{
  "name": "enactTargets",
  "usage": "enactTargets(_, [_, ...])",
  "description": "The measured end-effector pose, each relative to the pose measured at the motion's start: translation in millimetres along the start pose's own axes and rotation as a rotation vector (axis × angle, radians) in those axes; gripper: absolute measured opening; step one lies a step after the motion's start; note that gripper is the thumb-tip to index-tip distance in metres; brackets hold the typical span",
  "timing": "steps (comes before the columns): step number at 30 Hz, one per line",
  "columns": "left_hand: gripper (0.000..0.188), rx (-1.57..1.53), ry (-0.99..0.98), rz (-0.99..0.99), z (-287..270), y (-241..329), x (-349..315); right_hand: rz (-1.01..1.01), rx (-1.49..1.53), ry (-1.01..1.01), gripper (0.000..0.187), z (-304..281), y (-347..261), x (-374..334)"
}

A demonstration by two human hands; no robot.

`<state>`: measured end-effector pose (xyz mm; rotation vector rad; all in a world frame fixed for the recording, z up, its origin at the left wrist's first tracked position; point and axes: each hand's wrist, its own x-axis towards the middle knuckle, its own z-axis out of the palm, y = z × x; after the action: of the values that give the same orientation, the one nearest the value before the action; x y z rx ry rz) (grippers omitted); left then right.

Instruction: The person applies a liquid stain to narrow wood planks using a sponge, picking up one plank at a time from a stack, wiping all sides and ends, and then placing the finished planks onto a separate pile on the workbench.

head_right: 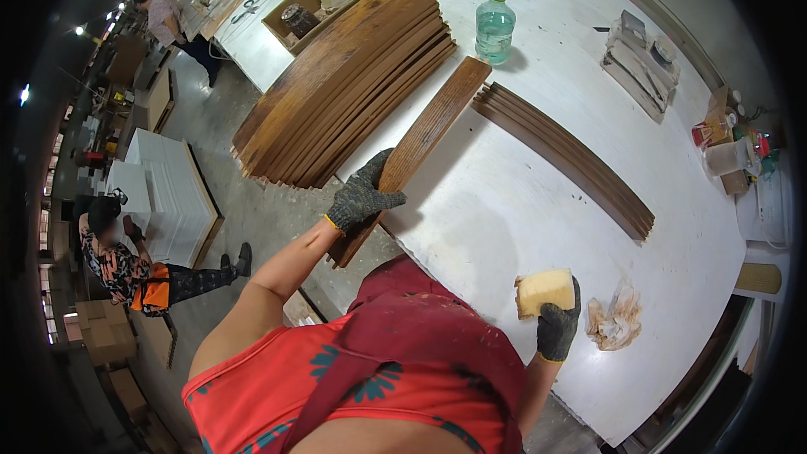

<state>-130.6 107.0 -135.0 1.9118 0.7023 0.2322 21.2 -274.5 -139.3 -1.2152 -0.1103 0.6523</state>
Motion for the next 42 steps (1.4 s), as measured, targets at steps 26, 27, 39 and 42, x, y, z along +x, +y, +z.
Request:
enactTargets(26, [0.065, 0.31, 0.233, 0.106, -198.2, 59.9, 89.1, -0.055, -0.083, 0.036, 0.077, -7.5, -0.3, -4.0])
enactTargets(27, [0.063, 0.341, 0.241, 0.106, -199.1, 56.7, 92.1, -0.055, -0.085, 0.04, 0.076, -9.8, 1.0, -4.6])
enactTargets(39, [0.06, 0.423, 0.232, 0.099, -212.3, 54.3, 92.1, -0.054, -0.172, -0.001, 0.073, -18.2, 14.8, -0.4])
enactTargets(42, [0.059, 0.651, 0.349, 0.203, -180.0, 91.8, 81.3, -0.053, -0.179, 0.019, 0.072, -22.4, 18.9, -0.3])
